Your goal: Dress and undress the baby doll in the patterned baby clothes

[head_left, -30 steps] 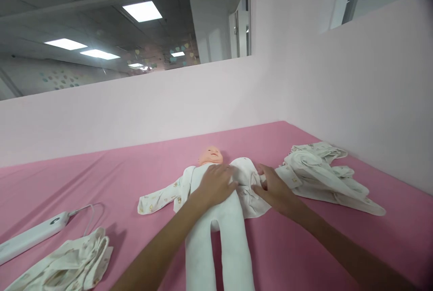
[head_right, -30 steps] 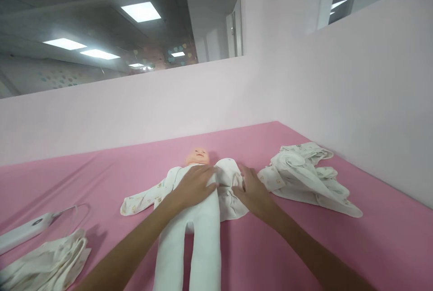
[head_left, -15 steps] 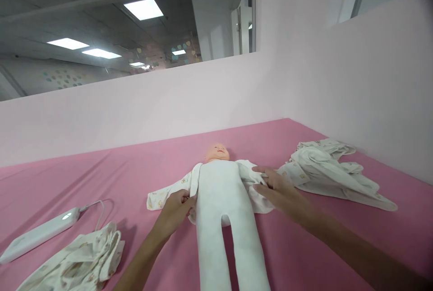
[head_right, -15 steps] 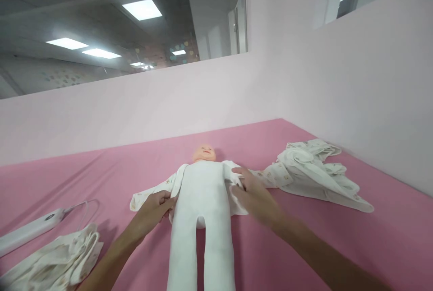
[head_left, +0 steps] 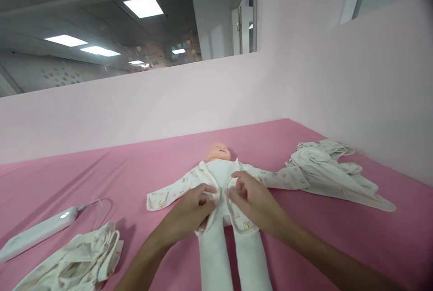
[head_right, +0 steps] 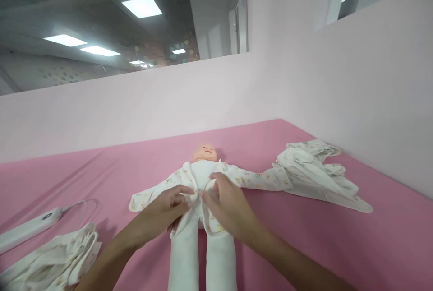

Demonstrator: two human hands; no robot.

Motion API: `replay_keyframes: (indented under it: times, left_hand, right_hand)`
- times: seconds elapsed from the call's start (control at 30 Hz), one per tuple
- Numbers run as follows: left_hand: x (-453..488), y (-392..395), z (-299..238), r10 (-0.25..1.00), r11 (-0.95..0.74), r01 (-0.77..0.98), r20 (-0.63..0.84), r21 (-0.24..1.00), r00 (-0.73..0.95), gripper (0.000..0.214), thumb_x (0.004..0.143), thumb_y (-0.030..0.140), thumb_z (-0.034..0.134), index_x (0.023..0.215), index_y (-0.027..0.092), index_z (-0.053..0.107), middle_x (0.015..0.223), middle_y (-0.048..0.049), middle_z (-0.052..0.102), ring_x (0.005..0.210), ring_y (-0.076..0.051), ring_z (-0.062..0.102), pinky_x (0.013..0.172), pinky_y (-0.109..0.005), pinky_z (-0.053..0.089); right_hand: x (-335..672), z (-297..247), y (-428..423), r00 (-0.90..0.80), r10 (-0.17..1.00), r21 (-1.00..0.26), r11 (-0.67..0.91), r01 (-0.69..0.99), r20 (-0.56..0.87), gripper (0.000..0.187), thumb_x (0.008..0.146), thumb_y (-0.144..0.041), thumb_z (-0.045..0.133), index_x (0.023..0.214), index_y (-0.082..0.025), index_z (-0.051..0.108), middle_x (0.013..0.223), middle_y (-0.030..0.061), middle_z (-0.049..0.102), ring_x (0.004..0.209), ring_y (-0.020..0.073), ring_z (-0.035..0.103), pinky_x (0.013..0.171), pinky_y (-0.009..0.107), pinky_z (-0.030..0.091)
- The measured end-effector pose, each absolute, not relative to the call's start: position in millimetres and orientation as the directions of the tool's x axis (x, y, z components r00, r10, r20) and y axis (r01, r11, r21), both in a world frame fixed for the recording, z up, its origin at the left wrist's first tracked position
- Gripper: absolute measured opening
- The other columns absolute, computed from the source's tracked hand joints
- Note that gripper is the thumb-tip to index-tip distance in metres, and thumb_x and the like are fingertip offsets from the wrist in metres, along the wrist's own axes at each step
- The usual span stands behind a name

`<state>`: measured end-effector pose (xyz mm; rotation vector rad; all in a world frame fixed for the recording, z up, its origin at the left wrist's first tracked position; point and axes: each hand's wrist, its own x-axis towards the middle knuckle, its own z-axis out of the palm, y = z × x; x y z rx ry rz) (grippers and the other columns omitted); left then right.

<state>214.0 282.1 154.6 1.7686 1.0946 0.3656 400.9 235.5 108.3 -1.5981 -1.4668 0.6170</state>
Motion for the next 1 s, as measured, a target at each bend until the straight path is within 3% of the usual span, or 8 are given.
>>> replay_keyframes:
  times: [0.07, 0.17, 0.27, 0.33, 0.47, 0.6, 0.8, 1.0]
  left_hand:
    - [218.2, 285.6, 156.1, 0.815, -0.218, 0.631, -0.218, 0.745, 0.538, 0.038, 0.086, 0.054, 0.045, 0.099, 0.021, 0.058, 0.067, 0.0018, 0.056, 0.058, -0.014, 0.053, 0.054, -0.025, 0.037]
    - [230.3, 304.0, 151.9, 0.929, -0.283, 0.777, -0.040, 0.563, 0.367, 0.049, 0.087, 0.061, 0.037, 0.099, 0.019, 0.058, 0.083, -0.0055, 0.064, 0.078, -0.023, 0.061, 0.062, -0.029, 0.040]
    - [247.8, 328.6, 142.9, 0.956, -0.285, 0.868, 0.061, 0.406, 0.286, 0.051, 0.086, 0.060, 0.038, 0.107, 0.016, 0.055, 0.107, -0.0137, 0.063, 0.099, -0.031, 0.060, 0.072, -0.034, 0.042]
    - [258.4, 343.9, 136.6, 0.951, -0.309, 0.900, 0.098, 0.307, 0.293, 0.048, 0.087, 0.057, 0.038, 0.101, 0.015, 0.056, 0.114, -0.0169, 0.059, 0.102, -0.033, 0.059, 0.074, -0.037, 0.042]
    - [269.8, 367.6, 128.2, 0.919, -0.375, 0.913, 0.192, 0.163, 0.343, 0.031, 0.090, 0.035, 0.037, 0.093, 0.015, 0.060, 0.105, -0.0160, 0.063, 0.097, -0.031, 0.061, 0.073, -0.036, 0.043]
    - [270.0, 383.4, 123.9, 0.911, -0.378, 0.912, 0.241, 0.162, 0.335, 0.028, 0.088, 0.020, 0.036, 0.091, 0.015, 0.063, 0.098, -0.0148, 0.066, 0.091, -0.027, 0.063, 0.071, -0.033, 0.041]
    - [264.9, 395.6, 114.2, 0.894, -0.397, 0.886, 0.319, 0.238, 0.315, 0.029, 0.090, 0.022, 0.038, 0.092, 0.017, 0.066, 0.093, -0.0094, 0.071, 0.092, -0.023, 0.063, 0.072, -0.030, 0.039]
    - [265.3, 399.7, 107.1, 0.863, -0.434, 0.869, 0.386, 0.236, 0.326, 0.031, 0.093, 0.024, 0.037, 0.091, 0.015, 0.066, 0.090, -0.0106, 0.071, 0.086, -0.024, 0.064, 0.068, -0.030, 0.036]
  right_hand:
    - [410.4, 107.7, 247.7, 0.360, 0.917, -0.854, -0.044, 0.518, 0.171, 0.048, 0.083, -0.055, 0.050, 0.117, -0.021, 0.050, 0.093, 0.0032, 0.058, 0.075, 0.0178, 0.055, 0.063, 0.029, 0.042]
    - [419.3, 104.6, 271.7, 0.434, 0.892, -0.850, -0.125, 0.512, 0.130, 0.053, 0.077, -0.060, 0.054, 0.109, -0.018, 0.054, 0.099, 0.0072, 0.059, 0.078, 0.0197, 0.056, 0.061, 0.028, 0.039]
    - [418.1, 97.7, 294.8, 0.449, 0.876, -0.817, -0.124, 0.563, 0.177, 0.031, 0.076, -0.045, 0.056, 0.089, -0.017, 0.059, 0.090, 0.0074, 0.062, 0.077, 0.0192, 0.055, 0.060, 0.027, 0.034]
    - [415.0, 93.3, 307.2, 0.452, 0.865, -0.800, -0.105, 0.591, 0.220, 0.016, 0.077, -0.032, 0.051, 0.073, -0.018, 0.057, 0.077, 0.0050, 0.061, 0.070, 0.0167, 0.052, 0.058, 0.026, 0.030]
    - [412.6, 93.0, 326.7, 0.444, 0.859, -0.790, -0.079, 0.608, 0.256, 0.018, 0.075, -0.021, 0.045, 0.058, -0.020, 0.047, 0.058, 0.0000, 0.052, 0.056, 0.0134, 0.043, 0.054, 0.026, 0.024]
    - [411.6, 102.7, 344.1, 0.434, 0.853, -0.804, -0.029, 0.594, 0.290, 0.020, 0.076, -0.022, 0.043, 0.057, -0.020, 0.046, 0.056, -0.0013, 0.049, 0.054, 0.0129, 0.041, 0.052, 0.026, 0.024]
    - [398.0, 104.6, 362.4, 0.468, 0.810, -0.820, 0.028, 0.572, 0.354, 0.025, 0.079, -0.024, 0.040, 0.055, -0.020, 0.043, 0.057, -0.0007, 0.049, 0.057, 0.0133, 0.042, 0.054, 0.026, 0.026]
    - [391.4, 97.8, 365.9, 0.470, 0.805, -0.827, 0.046, 0.560, 0.363, 0.025, 0.079, -0.025, 0.041, 0.054, -0.021, 0.041, 0.053, -0.0023, 0.044, 0.054, 0.0141, 0.041, 0.054, 0.026, 0.025]
